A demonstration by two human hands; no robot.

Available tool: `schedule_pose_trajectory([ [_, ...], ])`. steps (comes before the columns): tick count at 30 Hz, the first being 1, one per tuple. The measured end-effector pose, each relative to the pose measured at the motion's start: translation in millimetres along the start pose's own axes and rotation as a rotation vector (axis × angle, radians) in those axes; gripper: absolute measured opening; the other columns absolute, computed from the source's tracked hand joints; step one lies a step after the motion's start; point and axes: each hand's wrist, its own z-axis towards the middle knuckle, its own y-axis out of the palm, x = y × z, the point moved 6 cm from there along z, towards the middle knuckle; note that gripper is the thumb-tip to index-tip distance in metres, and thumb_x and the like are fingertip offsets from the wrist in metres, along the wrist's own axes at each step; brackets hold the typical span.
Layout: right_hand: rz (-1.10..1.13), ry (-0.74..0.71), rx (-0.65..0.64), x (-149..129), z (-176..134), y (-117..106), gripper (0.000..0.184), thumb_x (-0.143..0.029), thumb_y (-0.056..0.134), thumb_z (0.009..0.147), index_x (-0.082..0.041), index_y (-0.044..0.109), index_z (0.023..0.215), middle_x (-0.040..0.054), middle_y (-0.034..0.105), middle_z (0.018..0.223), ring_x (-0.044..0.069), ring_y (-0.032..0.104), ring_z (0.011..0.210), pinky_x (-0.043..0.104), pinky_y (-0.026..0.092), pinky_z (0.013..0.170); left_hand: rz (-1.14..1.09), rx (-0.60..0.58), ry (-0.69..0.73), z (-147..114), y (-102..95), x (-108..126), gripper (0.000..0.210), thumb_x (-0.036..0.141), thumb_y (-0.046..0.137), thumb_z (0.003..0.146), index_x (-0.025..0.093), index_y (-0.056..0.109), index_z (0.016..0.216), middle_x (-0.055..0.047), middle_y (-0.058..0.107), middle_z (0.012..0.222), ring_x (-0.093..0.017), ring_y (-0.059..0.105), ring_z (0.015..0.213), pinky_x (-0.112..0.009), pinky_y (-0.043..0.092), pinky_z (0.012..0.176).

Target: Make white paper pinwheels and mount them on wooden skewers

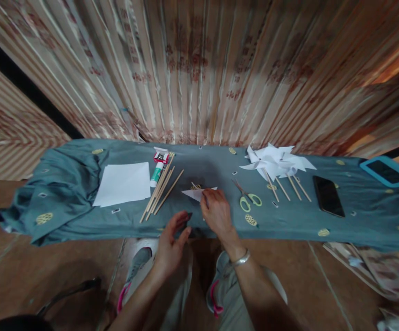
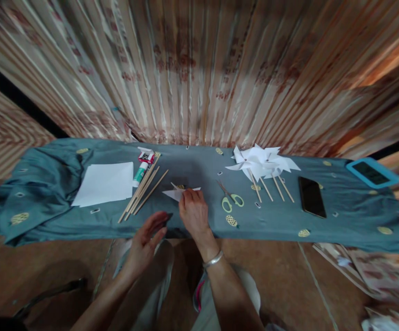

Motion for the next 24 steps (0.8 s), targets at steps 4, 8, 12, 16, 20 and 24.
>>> schedule_pose_trajectory([
  [4,0.348,0.063,0.139,16,8,-9,0.024,-0.022,0.047,0.093,-0.018,0.07,0.101,0.0104,0.073,0.105,0.022,0.067,0.097,0.034,0.053,0.084,-0.549,-0.072,-0.423,7,33.7,-2,0.058,0.041,0.082,0.067,0.015,0.061,0.115,-0.018,0.067,0.123,-0.031,0.066,0.11,-0.047,0.05,0.098],
  [8,0.593,0.208,0.164,26,11,-11,0.021,-0.028,0.052,0.09,-0.022,0.07,0.097,0.0061,0.075,0.101,0.019,0.07,0.088,0.029,0.055,0.074,-0.749,-0.055,-0.417,37,56.0,19,0.058,0.031,0.087,0.062,0.018,0.062,0.112,-0.01,0.072,0.108,-0.023,0.069,0.101,-0.038,0.05,0.095],
  [12,0.697,0.249,0.16,28,13,-15,0.02,-0.031,0.055,0.087,-0.023,0.071,0.097,0.0047,0.075,0.101,0.019,0.069,0.089,0.029,0.054,0.075,-0.815,-0.02,-0.305,68,68.4,30,0.045,0.029,0.089,0.053,0.017,0.069,0.091,-0.002,0.073,0.086,-0.016,0.068,0.083,-0.031,0.052,0.087],
  [16,0.792,0.376,0.204,41,13,-16,0.019,-0.035,0.06,0.083,-0.02,0.071,0.081,0.0045,0.075,0.083,0.018,0.067,0.075,0.03,0.052,0.07,-0.825,0.042,-0.307,90,73.0,31,0.035,0.027,0.09,0.047,0.016,0.069,0.072,-0.002,0.072,0.074,-0.017,0.068,0.075,-0.03,0.053,0.079],
  [20,1.04,0.557,0.247,52,15,-3,0.023,-0.04,0.069,0.073,-0.017,0.071,0.071,0.0036,0.073,0.07,0.017,0.064,0.063,0.03,0.051,0.062,-0.84,0.081,-0.327,105,70.1,33,0.036,0.026,0.091,0.041,0.014,0.067,0.065,0.0,0.07,0.065,-0.013,0.065,0.065,-0.026,0.053,0.07],
  [24,1.405,0.696,0.21,50,18,13,0.024,-0.039,0.083,0.056,-0.019,0.071,0.064,-0.0009,0.07,0.06,0.015,0.062,0.058,0.026,0.05,0.057,-0.827,0.118,-0.337,110,57.7,31,0.04,0.026,0.092,0.039,0.012,0.068,0.067,0.001,0.069,0.063,-0.01,0.063,0.06,-0.024,0.051,0.064],
])
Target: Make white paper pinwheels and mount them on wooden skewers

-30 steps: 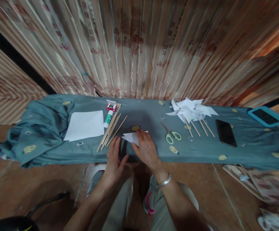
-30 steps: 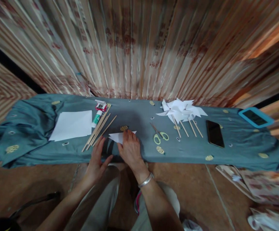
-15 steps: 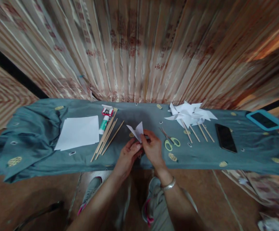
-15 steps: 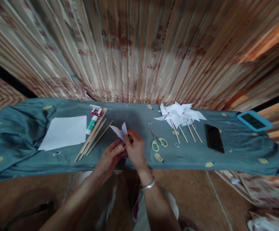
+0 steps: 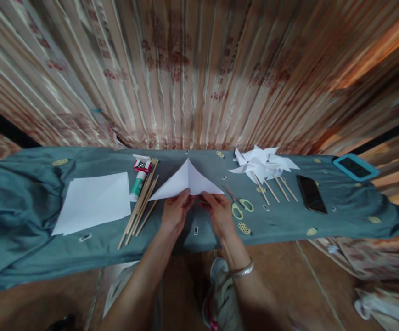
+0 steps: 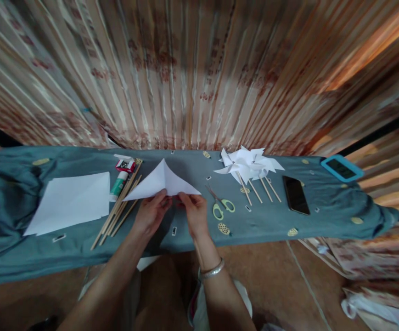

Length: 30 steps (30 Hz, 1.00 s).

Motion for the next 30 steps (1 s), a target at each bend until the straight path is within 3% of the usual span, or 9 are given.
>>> schedule_pose_trajectory([
  [3,0.132,0.072,-0.086,-4,2,6,0.026,-0.04,0.087,0.054,-0.021,0.074,0.066,-0.0004,0.074,0.07,0.014,0.064,0.065,0.024,0.051,0.06,0.07,0.023,0.043,-2,-13.5,9,0.037,0.026,0.091,0.041,0.012,0.069,0.068,0.001,0.069,0.062,-0.01,0.061,0.057,-0.024,0.05,0.062],
  [7,0.096,0.08,-0.2,-19,7,8,0.039,-0.052,0.085,0.058,-0.021,0.078,0.082,0.0045,0.077,0.089,0.018,0.068,0.081,0.026,0.054,0.07,0.207,-0.005,0.114,-7,-26.9,23,0.03,0.024,0.086,0.045,0.014,0.07,0.067,0.0,0.07,0.065,-0.012,0.06,0.059,-0.024,0.048,0.057],
  [12,-0.028,0.095,-0.318,-20,6,12,0.039,-0.051,0.086,0.058,-0.021,0.079,0.082,0.0042,0.076,0.079,0.018,0.067,0.073,0.028,0.052,0.066,0.444,-0.07,0.173,-19,-27.8,33,0.017,0.023,0.08,0.049,0.019,0.068,0.06,0.0,0.068,0.06,-0.021,0.065,0.068,-0.032,0.053,0.069],
  [16,-0.031,0.106,-0.372,-17,2,18,0.036,-0.049,0.083,0.064,-0.021,0.079,0.086,0.0045,0.077,0.083,0.016,0.067,0.072,0.025,0.052,0.066,0.518,-0.108,0.14,-25,-29.8,36,0.018,0.024,0.077,0.05,0.02,0.071,0.066,-0.004,0.075,0.074,-0.026,0.069,0.083,-0.038,0.053,0.084],
  [20,-0.045,0.102,-0.386,-18,1,18,0.033,-0.048,0.083,0.064,-0.021,0.079,0.082,0.0042,0.077,0.083,0.016,0.067,0.075,0.024,0.052,0.068,0.596,-0.146,0.131,-27,-34.5,37,0.02,0.025,0.073,0.052,0.02,0.073,0.071,-0.004,0.076,0.081,-0.027,0.069,0.086,-0.038,0.053,0.085],
  [26,-0.187,0.091,-0.518,-24,-8,20,0.032,-0.043,0.085,0.063,-0.021,0.079,0.085,0.0032,0.077,0.087,0.014,0.067,0.077,0.027,0.051,0.076,0.742,-0.248,0.112,-29,-39.0,27,0.012,0.021,0.066,0.057,0.019,0.074,0.065,-0.003,0.073,0.068,-0.026,0.068,0.077,-0.033,0.054,0.069],
  [30,-0.255,0.119,-0.592,-26,-16,20,0.035,-0.041,0.086,0.06,-0.02,0.078,0.087,0.0043,0.077,0.089,0.015,0.068,0.077,0.028,0.052,0.074,0.769,-0.203,0.104,-31,-45.2,24,0.006,0.017,0.068,0.052,0.019,0.071,0.057,0.0,0.066,0.054,-0.018,0.058,0.054,-0.026,0.044,0.05],
])
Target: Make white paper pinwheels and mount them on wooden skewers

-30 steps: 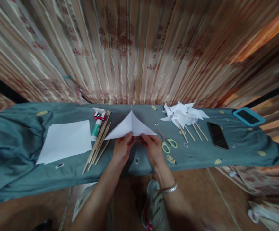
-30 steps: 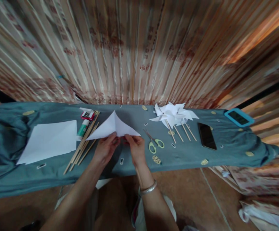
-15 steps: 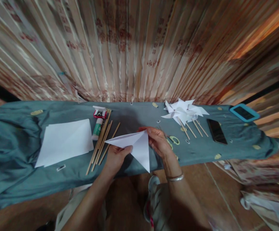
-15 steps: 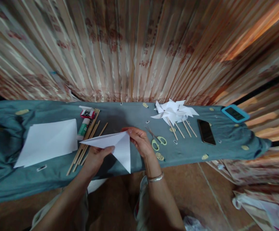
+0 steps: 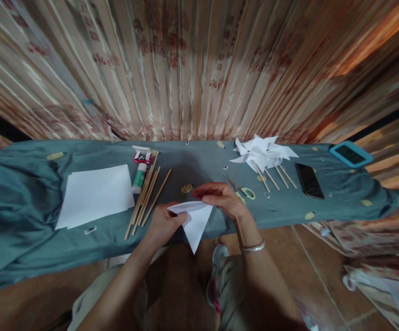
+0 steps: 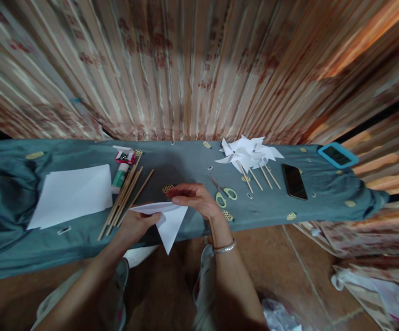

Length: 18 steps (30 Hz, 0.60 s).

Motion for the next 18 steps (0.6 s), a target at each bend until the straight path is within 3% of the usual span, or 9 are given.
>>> schedule_pose_trajectory([
  [4,-0.025,0.013,-0.055,0,-6,3,0.032,-0.038,0.086,0.06,-0.018,0.078,0.085,0.0028,0.076,0.082,0.013,0.066,0.07,0.024,0.051,0.066,0.038,-0.009,-0.015,-4,1.9,-2,0.003,0.017,0.069,0.052,0.019,0.07,0.054,0.001,0.062,0.05,-0.015,0.054,0.049,-0.024,0.04,0.047],
  [8,-0.065,0.028,-0.038,2,-8,0,0.025,-0.039,0.083,0.065,-0.018,0.077,0.078,0.0001,0.074,0.072,0.01,0.061,0.061,0.02,0.047,0.058,0.022,-0.148,0.02,-8,12.1,1,0.005,0.018,0.068,0.054,0.019,0.071,0.057,0.0,0.065,0.055,-0.019,0.06,0.058,-0.027,0.048,0.057],
  [11,-0.108,0.023,-0.01,3,-9,-6,0.025,-0.041,0.082,0.066,-0.018,0.077,0.076,0.0002,0.073,0.069,0.01,0.061,0.06,0.021,0.047,0.058,0.054,-0.209,0.029,-11,16.5,6,0.003,0.02,0.068,0.054,0.019,0.071,0.054,0.0,0.062,0.052,-0.016,0.055,0.054,-0.025,0.044,0.053],
  [18,-0.086,0.002,-0.031,-3,-15,-9,0.029,-0.041,0.083,0.066,-0.018,0.078,0.082,0.004,0.076,0.083,0.012,0.066,0.071,0.023,0.051,0.067,0.042,-0.2,-0.031,-11,17.6,6,0.003,0.019,0.068,0.053,0.018,0.07,0.052,0.001,0.063,0.05,-0.013,0.05,0.048,-0.023,0.038,0.048],
])
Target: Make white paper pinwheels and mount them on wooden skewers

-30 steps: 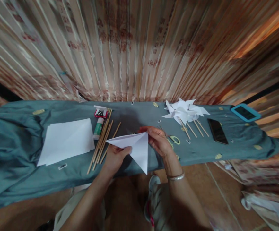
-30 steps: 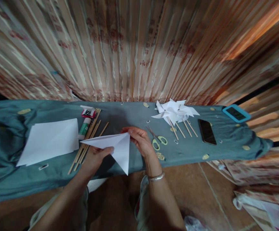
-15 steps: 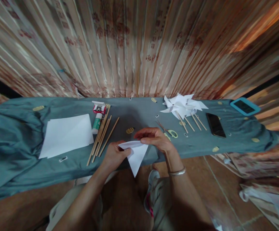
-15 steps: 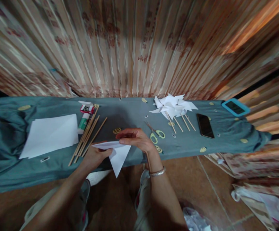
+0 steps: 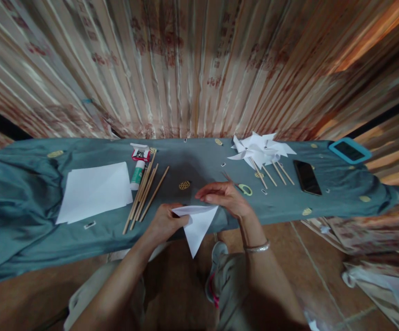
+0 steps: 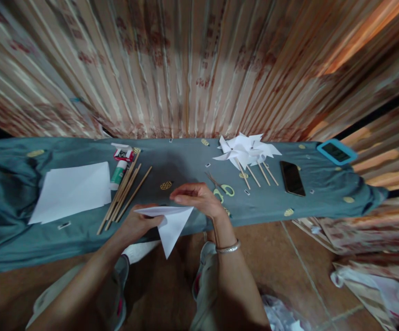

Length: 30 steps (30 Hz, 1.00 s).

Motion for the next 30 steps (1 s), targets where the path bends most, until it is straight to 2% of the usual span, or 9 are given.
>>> schedule_pose_trajectory([
  [4,0.015,0.094,-0.099,5,0,10,0.027,-0.034,0.085,0.062,-0.019,0.078,0.082,0.0002,0.074,0.073,0.011,0.063,0.064,0.021,0.05,0.061,-0.004,-0.019,-0.003,4,0.9,-9,0.006,0.017,0.068,0.054,0.018,0.073,0.057,0.0,0.068,0.056,-0.016,0.057,0.053,-0.024,0.044,0.053],
  [8,0.037,0.1,-0.078,6,0,10,0.023,-0.033,0.084,0.062,-0.019,0.078,0.079,-0.0014,0.072,0.067,0.009,0.06,0.057,0.019,0.047,0.054,-0.023,-0.035,0.018,6,1.7,-16,0.015,0.016,0.068,0.055,0.018,0.077,0.067,-0.002,0.073,0.067,-0.02,0.064,0.062,-0.027,0.049,0.06],
  [11,0.048,0.101,-0.074,6,0,10,0.022,-0.033,0.083,0.063,-0.019,0.078,0.079,-0.0012,0.071,0.066,0.009,0.059,0.055,0.019,0.046,0.051,-0.032,-0.056,0.011,5,3.0,-17,0.017,0.015,0.069,0.054,0.017,0.077,0.07,-0.003,0.073,0.067,-0.02,0.065,0.062,-0.028,0.05,0.06],
  [21,0.075,0.166,-0.13,13,2,14,0.024,-0.032,0.084,0.061,-0.018,0.078,0.08,-0.0006,0.073,0.069,0.009,0.061,0.056,0.018,0.047,0.052,-0.01,-0.06,0.025,-1,6.3,-11,0.017,0.014,0.069,0.054,0.018,0.077,0.068,-0.003,0.074,0.068,-0.021,0.066,0.065,-0.028,0.051,0.063],
  [26,0.059,0.158,-0.055,16,4,7,0.026,-0.038,0.083,0.063,-0.017,0.077,0.076,-0.0017,0.072,0.064,0.009,0.058,0.052,0.018,0.044,0.049,-0.035,-0.083,-0.05,-2,6.8,-11,0.007,0.021,0.073,0.051,0.018,0.075,0.057,-0.003,0.071,0.059,-0.02,0.062,0.057,-0.029,0.05,0.059],
  [30,0.008,0.12,-0.004,16,5,-5,0.027,-0.041,0.082,0.063,-0.016,0.076,0.073,-0.0018,0.07,0.063,0.009,0.056,0.054,0.018,0.042,0.049,-0.151,-0.09,-0.071,-2,3.8,-5,0.011,0.025,0.078,0.049,0.018,0.075,0.057,-0.004,0.07,0.057,-0.019,0.06,0.053,-0.029,0.048,0.056],
])
